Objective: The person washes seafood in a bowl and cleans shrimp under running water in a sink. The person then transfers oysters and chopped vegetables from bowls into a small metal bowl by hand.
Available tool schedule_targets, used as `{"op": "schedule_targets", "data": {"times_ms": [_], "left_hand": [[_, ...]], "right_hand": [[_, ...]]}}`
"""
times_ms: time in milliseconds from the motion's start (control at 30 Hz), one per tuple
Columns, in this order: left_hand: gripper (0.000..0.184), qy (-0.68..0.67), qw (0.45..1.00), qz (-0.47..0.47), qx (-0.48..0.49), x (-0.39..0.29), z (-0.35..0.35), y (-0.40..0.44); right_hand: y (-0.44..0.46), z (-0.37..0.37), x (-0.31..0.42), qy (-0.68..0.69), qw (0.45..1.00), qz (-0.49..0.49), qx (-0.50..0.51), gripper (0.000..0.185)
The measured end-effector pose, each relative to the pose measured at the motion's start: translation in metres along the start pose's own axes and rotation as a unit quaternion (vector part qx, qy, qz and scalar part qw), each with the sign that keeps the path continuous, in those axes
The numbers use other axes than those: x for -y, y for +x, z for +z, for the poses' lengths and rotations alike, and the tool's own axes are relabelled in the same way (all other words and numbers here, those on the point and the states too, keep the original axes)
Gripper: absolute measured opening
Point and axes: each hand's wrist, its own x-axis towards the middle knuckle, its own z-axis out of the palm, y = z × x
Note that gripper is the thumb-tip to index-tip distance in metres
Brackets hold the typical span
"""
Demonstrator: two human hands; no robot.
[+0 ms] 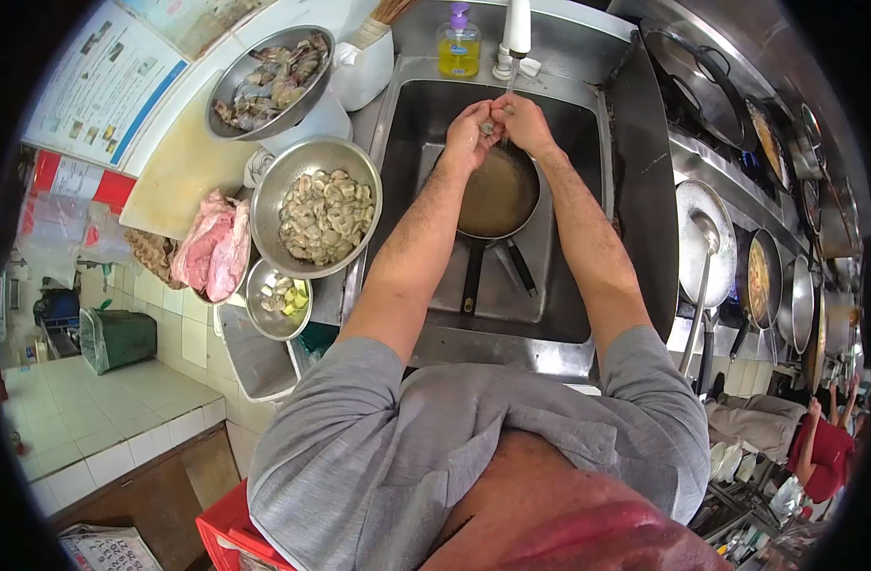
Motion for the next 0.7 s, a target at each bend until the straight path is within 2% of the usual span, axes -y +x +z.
{"op": "schedule_targets", "data": {"times_ms": [67, 200, 300, 367, 400, 500, 533, 567, 600, 633, 667, 700], "left_hand": [[0.024, -0.021, 1.000, -0.020, 0.003, -0.005, 0.003, -0.003], [0.029, -0.055, 0.996, -0.059, 0.040, -0.010, 0.012, -0.011], [0.027, -0.045, 0.996, -0.066, 0.048, -0.008, 0.016, -0.008], [0.026, -0.035, 0.997, -0.053, 0.046, -0.006, 0.016, -0.001], [0.024, -0.024, 0.998, -0.040, 0.042, -0.003, 0.015, 0.003], [0.025, 0.005, 0.998, -0.020, 0.063, 0.001, 0.016, 0.011], [0.027, 0.010, 0.999, -0.016, 0.038, 0.003, 0.017, 0.012], [0.030, 0.018, 0.999, -0.018, 0.020, 0.005, 0.018, 0.012], [0.032, 0.031, 0.997, -0.009, 0.076, 0.004, 0.018, 0.012], [0.034, 0.002, 0.997, -0.024, 0.069, 0.008, 0.011, 0.017], [0.034, -0.011, 0.999, -0.017, 0.047, 0.012, 0.009, 0.016], [0.033, 0.022, 0.999, -0.002, 0.047, 0.012, 0.010, 0.009]], "right_hand": [[0.002, 0.001, -0.001, -0.090, 0.992, -0.075, 0.038, 0.007], [0.003, -0.004, 0.002, -0.090, 0.991, -0.067, 0.078, 0.009], [0.002, -0.009, -0.001, -0.088, 0.992, -0.083, 0.035, 0.010], [0.003, -0.015, 0.000, -0.123, 0.983, -0.116, 0.073, 0.012], [0.001, -0.017, 0.002, -0.123, 0.984, -0.113, 0.067, 0.012], [0.000, -0.021, 0.012, -0.055, 0.997, -0.022, 0.050, 0.011], [0.007, -0.021, 0.006, -0.090, 0.993, -0.046, 0.060, 0.012], [0.014, -0.020, -0.003, -0.227, 0.968, -0.105, 0.008, 0.016], [0.004, -0.022, 0.010, -0.313, 0.941, -0.130, 0.000, 0.020], [0.004, -0.024, 0.016, -0.268, 0.960, -0.078, 0.019, 0.020], [0.009, -0.019, 0.003, -0.322, 0.936, -0.143, -0.025, 0.020], [-0.002, -0.024, 0.013, -0.313, 0.938, -0.151, -0.002, 0.020]]}}
